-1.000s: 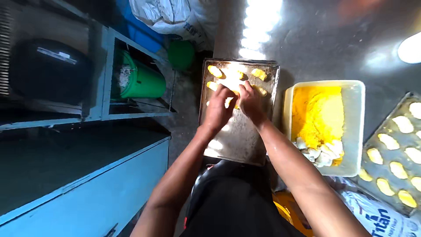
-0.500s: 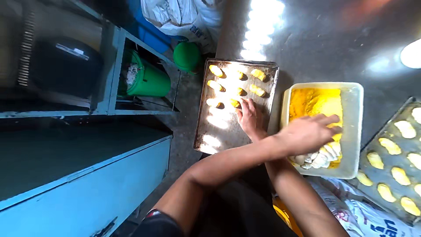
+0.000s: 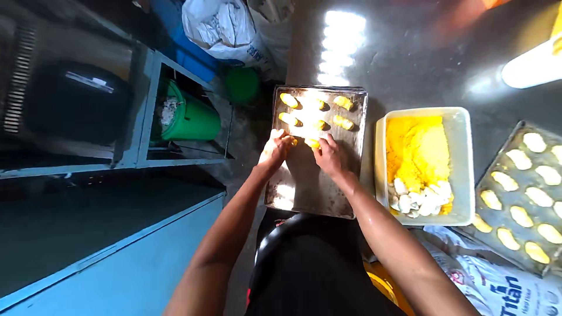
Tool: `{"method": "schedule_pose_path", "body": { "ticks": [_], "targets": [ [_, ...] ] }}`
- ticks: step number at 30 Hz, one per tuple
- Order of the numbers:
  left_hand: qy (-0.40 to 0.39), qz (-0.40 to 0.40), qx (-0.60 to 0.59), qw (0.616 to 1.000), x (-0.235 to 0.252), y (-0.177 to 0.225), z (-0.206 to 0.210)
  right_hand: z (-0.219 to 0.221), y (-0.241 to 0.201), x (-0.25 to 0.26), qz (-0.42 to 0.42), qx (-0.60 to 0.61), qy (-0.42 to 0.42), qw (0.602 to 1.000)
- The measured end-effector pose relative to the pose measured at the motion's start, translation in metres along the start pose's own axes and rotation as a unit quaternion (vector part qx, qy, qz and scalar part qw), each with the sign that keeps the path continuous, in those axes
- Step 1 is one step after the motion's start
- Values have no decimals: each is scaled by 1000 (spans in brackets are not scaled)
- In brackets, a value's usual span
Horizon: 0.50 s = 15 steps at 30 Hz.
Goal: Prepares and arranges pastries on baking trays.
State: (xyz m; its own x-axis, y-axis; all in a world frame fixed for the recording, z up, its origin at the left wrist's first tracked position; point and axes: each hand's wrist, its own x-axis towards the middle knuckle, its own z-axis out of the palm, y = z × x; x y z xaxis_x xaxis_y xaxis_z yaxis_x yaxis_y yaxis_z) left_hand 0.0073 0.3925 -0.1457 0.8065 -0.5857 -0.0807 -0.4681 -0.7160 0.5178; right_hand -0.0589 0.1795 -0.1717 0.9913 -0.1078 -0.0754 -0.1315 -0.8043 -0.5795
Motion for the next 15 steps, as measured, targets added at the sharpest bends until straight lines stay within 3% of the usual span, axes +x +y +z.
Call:
{"method": "schedule_pose_path", "body": {
  "ticks": [4, 8, 12, 15],
  "targets": [
    [-35, 5, -7, 999, 13, -6, -6, 6, 3, -5, 15, -14, 14, 1000],
    [-13, -10, -9, 1000, 9, -12, -4, -4, -8, -5, 32, 8, -24, 999],
    [-11, -2, -20, 1000, 10, -22, 4, -9, -10, -15, -6, -15, -53, 998],
    [-30, -17, -21, 999, 16, -19, 1, -6, -7, -19, -28, -22, 2, 999]
  ]
}}
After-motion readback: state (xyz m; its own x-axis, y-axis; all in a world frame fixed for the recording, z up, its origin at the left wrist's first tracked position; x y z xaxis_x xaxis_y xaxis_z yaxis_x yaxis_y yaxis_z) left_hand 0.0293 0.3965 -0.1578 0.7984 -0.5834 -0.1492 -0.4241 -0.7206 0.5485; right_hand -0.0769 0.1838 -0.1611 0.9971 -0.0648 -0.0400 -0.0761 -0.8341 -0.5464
